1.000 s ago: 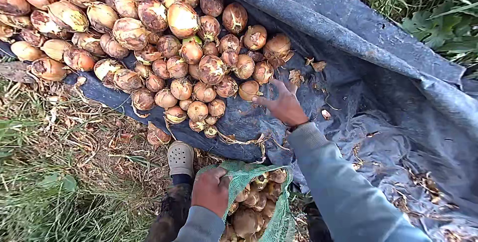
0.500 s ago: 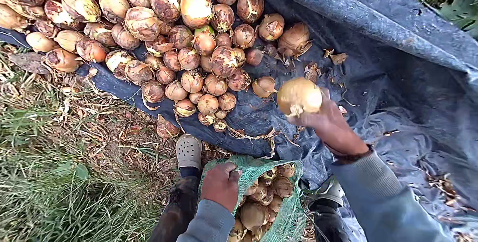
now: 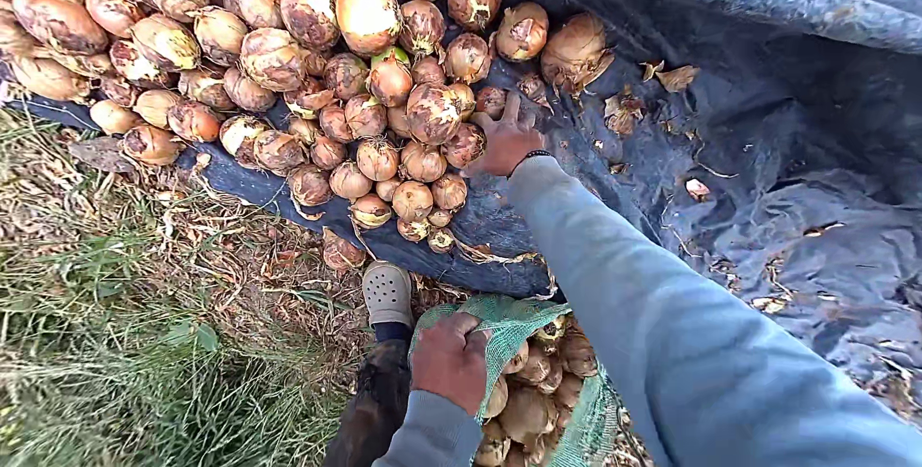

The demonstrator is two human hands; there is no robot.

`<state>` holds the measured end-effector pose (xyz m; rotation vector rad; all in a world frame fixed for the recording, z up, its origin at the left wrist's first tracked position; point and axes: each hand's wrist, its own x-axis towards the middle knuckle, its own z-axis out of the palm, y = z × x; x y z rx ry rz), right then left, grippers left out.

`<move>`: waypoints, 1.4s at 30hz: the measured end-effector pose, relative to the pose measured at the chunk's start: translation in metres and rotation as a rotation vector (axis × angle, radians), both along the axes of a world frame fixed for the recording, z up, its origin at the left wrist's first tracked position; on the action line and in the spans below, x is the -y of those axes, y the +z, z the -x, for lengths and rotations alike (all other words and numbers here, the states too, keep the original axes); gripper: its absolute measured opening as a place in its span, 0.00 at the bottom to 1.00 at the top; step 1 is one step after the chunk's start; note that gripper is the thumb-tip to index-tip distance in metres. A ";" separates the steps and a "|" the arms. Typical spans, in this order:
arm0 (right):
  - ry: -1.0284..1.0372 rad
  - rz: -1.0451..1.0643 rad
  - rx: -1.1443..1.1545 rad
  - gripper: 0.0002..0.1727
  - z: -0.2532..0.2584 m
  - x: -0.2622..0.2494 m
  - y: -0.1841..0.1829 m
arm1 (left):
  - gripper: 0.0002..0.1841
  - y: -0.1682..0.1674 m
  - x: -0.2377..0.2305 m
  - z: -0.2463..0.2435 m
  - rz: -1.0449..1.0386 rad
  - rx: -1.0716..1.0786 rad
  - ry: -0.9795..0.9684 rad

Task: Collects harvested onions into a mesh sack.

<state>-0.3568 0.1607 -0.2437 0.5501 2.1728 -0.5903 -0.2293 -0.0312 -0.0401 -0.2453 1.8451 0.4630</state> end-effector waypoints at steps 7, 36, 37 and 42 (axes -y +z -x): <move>0.109 -0.122 -0.162 0.59 -0.027 0.005 -0.003 | 0.12 0.002 -0.003 0.003 -0.055 0.053 0.030; -0.077 -0.010 -0.317 0.57 -0.101 -0.013 -0.028 | 0.10 0.002 -0.009 -0.007 -0.054 -0.001 0.004; -0.136 0.006 -0.311 0.57 -0.110 -0.014 -0.030 | 0.10 0.002 -0.009 -0.007 -0.049 0.003 0.000; -0.327 -0.067 -0.255 0.58 -0.120 0.005 -0.027 | 0.10 0.002 -0.009 -0.010 -0.035 0.001 -0.025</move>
